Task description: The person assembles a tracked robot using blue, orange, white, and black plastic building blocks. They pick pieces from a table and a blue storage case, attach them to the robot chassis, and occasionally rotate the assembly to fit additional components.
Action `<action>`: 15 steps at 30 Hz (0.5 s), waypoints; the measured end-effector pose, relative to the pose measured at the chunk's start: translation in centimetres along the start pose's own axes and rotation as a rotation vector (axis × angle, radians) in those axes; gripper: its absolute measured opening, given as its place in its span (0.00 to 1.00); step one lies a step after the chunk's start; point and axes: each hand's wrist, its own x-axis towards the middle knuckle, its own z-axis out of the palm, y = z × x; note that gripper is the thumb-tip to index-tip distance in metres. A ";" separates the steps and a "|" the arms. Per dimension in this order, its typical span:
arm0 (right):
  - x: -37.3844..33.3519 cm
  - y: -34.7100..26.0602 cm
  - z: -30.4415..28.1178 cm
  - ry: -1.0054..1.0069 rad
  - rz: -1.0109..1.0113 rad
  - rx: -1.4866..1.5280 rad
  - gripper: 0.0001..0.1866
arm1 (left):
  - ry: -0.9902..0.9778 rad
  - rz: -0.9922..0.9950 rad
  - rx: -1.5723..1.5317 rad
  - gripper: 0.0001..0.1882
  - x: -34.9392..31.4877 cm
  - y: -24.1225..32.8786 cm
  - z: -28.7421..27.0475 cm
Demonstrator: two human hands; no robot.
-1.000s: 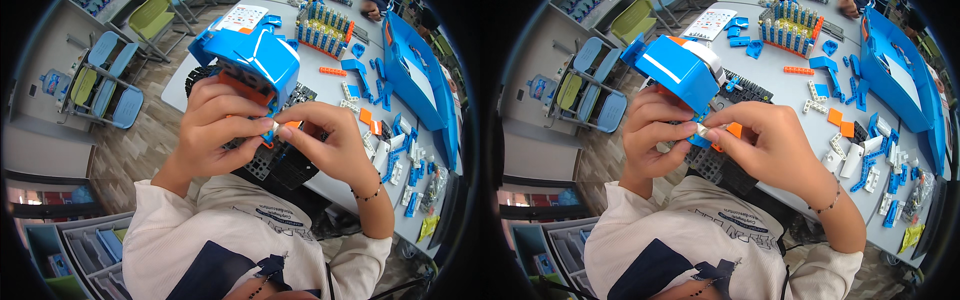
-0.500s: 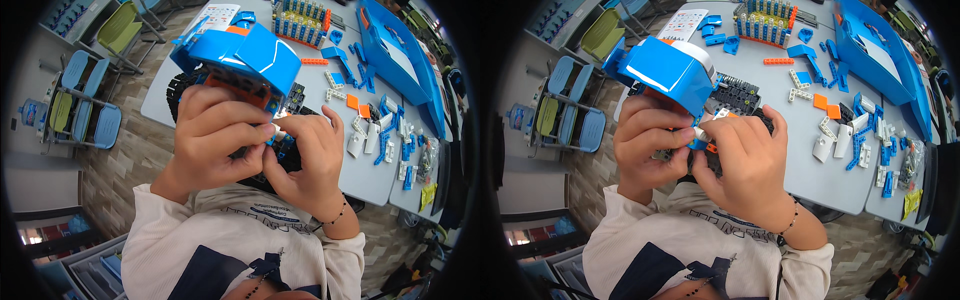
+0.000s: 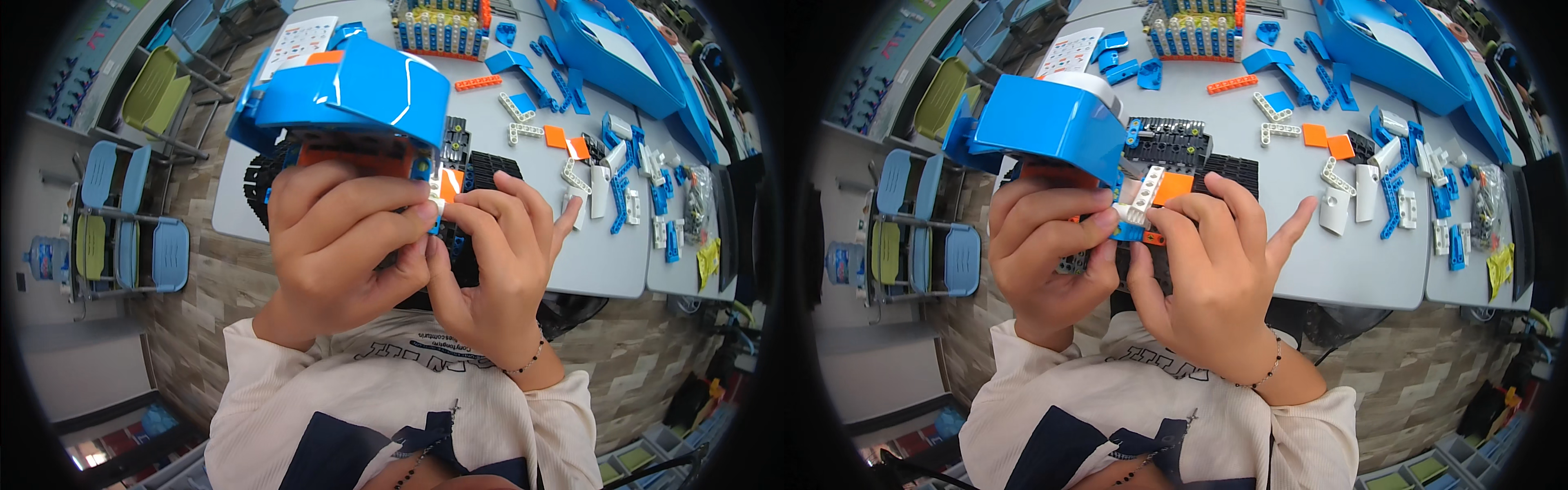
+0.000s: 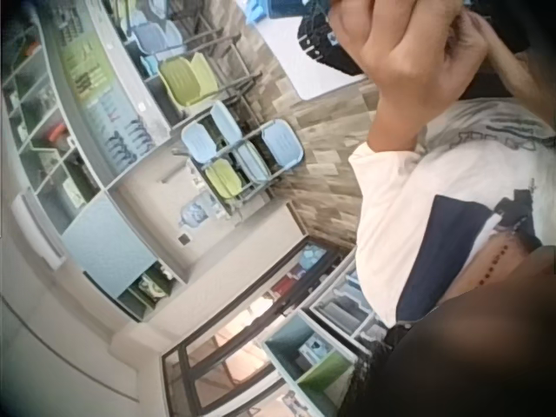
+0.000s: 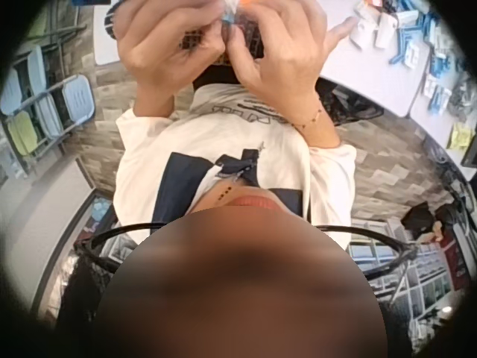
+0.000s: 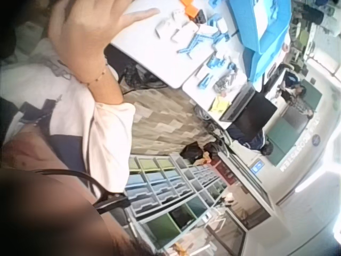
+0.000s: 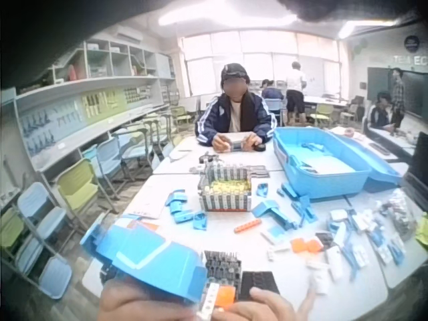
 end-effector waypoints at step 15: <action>0.3 -0.1 0.4 -0.040 0.061 0.067 0.07 | 0.010 -0.019 0.039 0.12 -0.1 0.4 0.1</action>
